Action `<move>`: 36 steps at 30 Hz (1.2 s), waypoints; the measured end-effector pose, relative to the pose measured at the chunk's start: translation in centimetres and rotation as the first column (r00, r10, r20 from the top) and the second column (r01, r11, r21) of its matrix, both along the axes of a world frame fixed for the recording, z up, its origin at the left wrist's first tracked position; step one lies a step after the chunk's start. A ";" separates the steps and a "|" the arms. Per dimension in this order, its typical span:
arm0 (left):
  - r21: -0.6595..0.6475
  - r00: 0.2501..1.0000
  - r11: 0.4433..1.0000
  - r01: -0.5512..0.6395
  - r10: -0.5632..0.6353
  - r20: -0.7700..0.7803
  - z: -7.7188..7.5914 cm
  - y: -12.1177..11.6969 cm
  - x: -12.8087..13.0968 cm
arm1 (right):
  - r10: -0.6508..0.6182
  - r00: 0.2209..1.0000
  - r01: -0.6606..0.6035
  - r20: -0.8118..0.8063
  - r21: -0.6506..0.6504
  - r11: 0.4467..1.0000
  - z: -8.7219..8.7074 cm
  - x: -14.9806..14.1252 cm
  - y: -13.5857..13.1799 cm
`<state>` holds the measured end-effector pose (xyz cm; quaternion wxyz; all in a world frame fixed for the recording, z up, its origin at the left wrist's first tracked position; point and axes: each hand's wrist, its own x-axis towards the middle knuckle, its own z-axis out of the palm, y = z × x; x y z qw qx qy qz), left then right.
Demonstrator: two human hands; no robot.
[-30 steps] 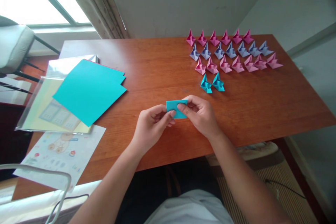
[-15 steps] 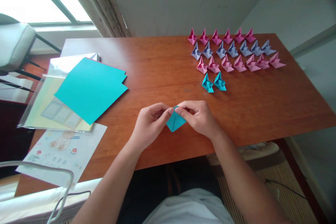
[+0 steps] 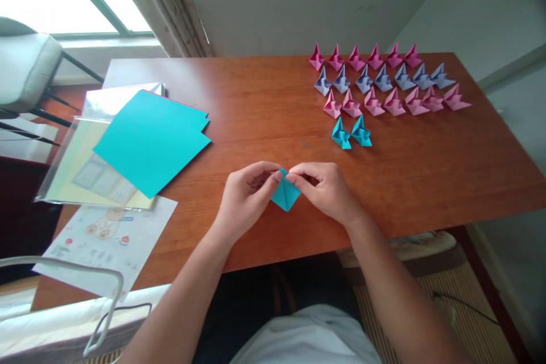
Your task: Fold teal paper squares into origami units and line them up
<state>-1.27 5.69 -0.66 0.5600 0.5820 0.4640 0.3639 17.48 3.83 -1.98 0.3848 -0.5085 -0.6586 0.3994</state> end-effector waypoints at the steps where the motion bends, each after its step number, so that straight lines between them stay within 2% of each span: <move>1: 0.015 1.000 1.000 0.012 -0.012 -0.024 0.0 0.1 0.0 | 0.021 0.999 -0.022 0.030 0.025 0.999 0.0 0.0 0.0; 5: 0.099 0.991 0.995 0.016 -0.003 -0.133 -0.3 0.1 -0.2 | 0.035 0.997 -0.040 0.069 0.072 0.997 0.0 0.0 0.0; 10: 0.191 0.983 0.980 -0.048 0.080 -0.165 -0.4 -0.1 -0.1 | -0.010 0.999 0.008 0.038 0.031 0.999 0.2 -0.2 -0.1; 13: 0.105 0.994 0.991 -0.078 0.086 -0.074 -0.1 -0.1 0.1 | -0.070 0.997 0.069 0.025 0.052 0.996 0.1 -0.2 -0.2; 15: -0.045 1.000 0.999 -0.016 0.016 0.007 0.2 0.0 0.2 | -0.168 0.986 0.166 0.016 0.092 0.982 0.1 -0.1 -0.1; 17: -0.172 0.997 0.983 0.070 -0.061 0.054 0.3 0.0 0.3 | -0.252 0.968 0.251 -0.012 0.108 0.962 0.0 -0.1 -0.1; 19: -0.218 0.994 0.971 0.098 -0.085 0.067 0.3 0.1 0.3 | -0.279 0.959 0.283 -0.053 0.092 0.955 -0.1 -0.1 -0.1; 24: -0.198 0.996 0.980 0.023 -0.007 0.085 0.2 0.0 0.1 | -0.190 0.967 0.184 -0.171 -0.050 0.982 -0.1 -0.2 0.0; 26: -0.204 0.994 0.978 0.035 -0.014 0.104 0.2 0.0 0.1 | -0.187 0.962 0.174 -0.199 -0.085 0.981 -0.1 -0.2 0.0; 29: -0.201 0.991 0.978 0.062 -0.037 0.125 0.4 0.0 0.0 | -0.218 0.953 0.203 -0.209 -0.095 0.975 -0.2 -0.2 0.0; 36: -0.130 0.998 0.992 0.008 0.000 0.059 0.2 0.2 -0.1 | -0.195 0.960 0.176 -0.201 -0.109 0.978 -0.3 -0.2 0.1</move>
